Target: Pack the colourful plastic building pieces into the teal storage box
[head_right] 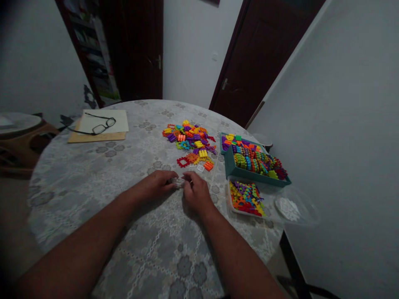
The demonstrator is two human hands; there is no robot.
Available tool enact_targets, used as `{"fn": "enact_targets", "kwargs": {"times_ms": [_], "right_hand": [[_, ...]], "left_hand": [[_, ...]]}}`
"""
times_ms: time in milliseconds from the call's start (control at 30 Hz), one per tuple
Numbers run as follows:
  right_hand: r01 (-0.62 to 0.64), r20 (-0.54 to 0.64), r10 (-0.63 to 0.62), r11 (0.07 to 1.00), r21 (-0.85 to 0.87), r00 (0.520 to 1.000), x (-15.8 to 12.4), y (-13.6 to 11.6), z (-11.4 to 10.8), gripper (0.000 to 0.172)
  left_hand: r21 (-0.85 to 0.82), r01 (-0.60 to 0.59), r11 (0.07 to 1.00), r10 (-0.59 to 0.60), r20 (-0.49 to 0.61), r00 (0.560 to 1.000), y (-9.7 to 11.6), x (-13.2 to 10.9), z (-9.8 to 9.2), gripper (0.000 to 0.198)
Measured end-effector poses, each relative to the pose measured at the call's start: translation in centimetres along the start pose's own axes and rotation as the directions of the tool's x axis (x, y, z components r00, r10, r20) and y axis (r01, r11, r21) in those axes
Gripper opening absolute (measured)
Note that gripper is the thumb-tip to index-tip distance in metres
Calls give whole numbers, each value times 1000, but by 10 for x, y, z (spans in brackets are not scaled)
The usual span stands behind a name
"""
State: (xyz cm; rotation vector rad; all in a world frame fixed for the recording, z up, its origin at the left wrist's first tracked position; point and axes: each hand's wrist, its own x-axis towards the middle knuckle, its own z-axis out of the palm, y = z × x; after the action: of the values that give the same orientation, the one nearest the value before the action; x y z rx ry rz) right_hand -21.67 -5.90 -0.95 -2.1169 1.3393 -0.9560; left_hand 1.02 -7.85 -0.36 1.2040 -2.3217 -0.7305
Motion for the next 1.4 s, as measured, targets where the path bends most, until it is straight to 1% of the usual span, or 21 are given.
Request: {"fn": "enact_targets", "kwargs": {"times_ms": [67, 100, 200, 267, 367, 467, 567, 633, 733, 833, 900, 1033, 1100, 1167, 1267, 1400], "right_hand": [[-13, -51, 3, 983, -185, 999, 9, 7, -2, 39], [-32, -53, 18, 957, -287, 998, 15, 10, -2, 40], [-107, 6, 129, 847, -521, 992, 33, 16, -3, 44], [-134, 40, 199, 781, -610, 979, 43, 16, -1, 44], [-152, 44, 242, 729, -667, 969, 50, 12, 2, 40], [-132, 53, 231, 713, -688, 971, 45, 7, 3, 36], [-83, 103, 208, 727, -681, 973, 36, 6, -1, 32], [-95, 88, 206, 733, -674, 975, 33, 8, -5, 34], [-183, 15, 261, 715, -675, 965, 41, 13, -9, 38], [-253, -14, 331, 691, -677, 944, 54, 17, -9, 38], [-265, -15, 344, 694, -669, 939, 62, 19, -7, 41], [-258, 8, 350, 706, -660, 937, 70, 22, -5, 53], [-250, 27, 357, 703, -666, 934, 72, 24, -6, 54], [-229, 47, 347, 709, -667, 937, 73, 27, -8, 53], [-200, 62, 313, 736, -647, 948, 74, 31, -11, 45], [-238, 39, 313, 792, -562, 949, 79, 37, -11, 32]], "left_hand": [[20, -4, 1000, 4, -6, 1000, -1, 0, 1, 15], [26, -11, 1000, 11, -5, 1000, -2, 0, 1, 14], [42, -23, 999, 24, -19, 1000, -4, 0, 2, 15], [57, -17, 998, 19, -28, 999, -4, 0, 2, 15], [67, -11, 998, 13, -37, 999, -5, 1, 1, 17], [63, -8, 998, 11, -45, 999, -3, 0, -2, 19], [72, 7, 997, -4, -39, 999, 1, -1, -4, 20], [85, 15, 996, -11, -40, 999, 2, -2, -5, 22], [100, 21, 995, -16, -46, 999, 3, -3, -5, 23], [94, 23, 995, -19, -43, 999, 2, -3, -5, 22], [87, 27, 996, -24, -42, 999, 2, -3, -5, 22], [102, 28, 994, -24, -38, 999, 1, -3, -5, 23], [108, 15, 994, -12, -36, 999, 1, -3, -4, 23], [109, 7, 994, -3, -39, 999, 2, -3, -5, 22], [113, 19, 993, -16, -29, 999, 4, -3, -6, 21], [117, 34, 993, -31, -22, 999, 6, -4, -7, 22]]}}
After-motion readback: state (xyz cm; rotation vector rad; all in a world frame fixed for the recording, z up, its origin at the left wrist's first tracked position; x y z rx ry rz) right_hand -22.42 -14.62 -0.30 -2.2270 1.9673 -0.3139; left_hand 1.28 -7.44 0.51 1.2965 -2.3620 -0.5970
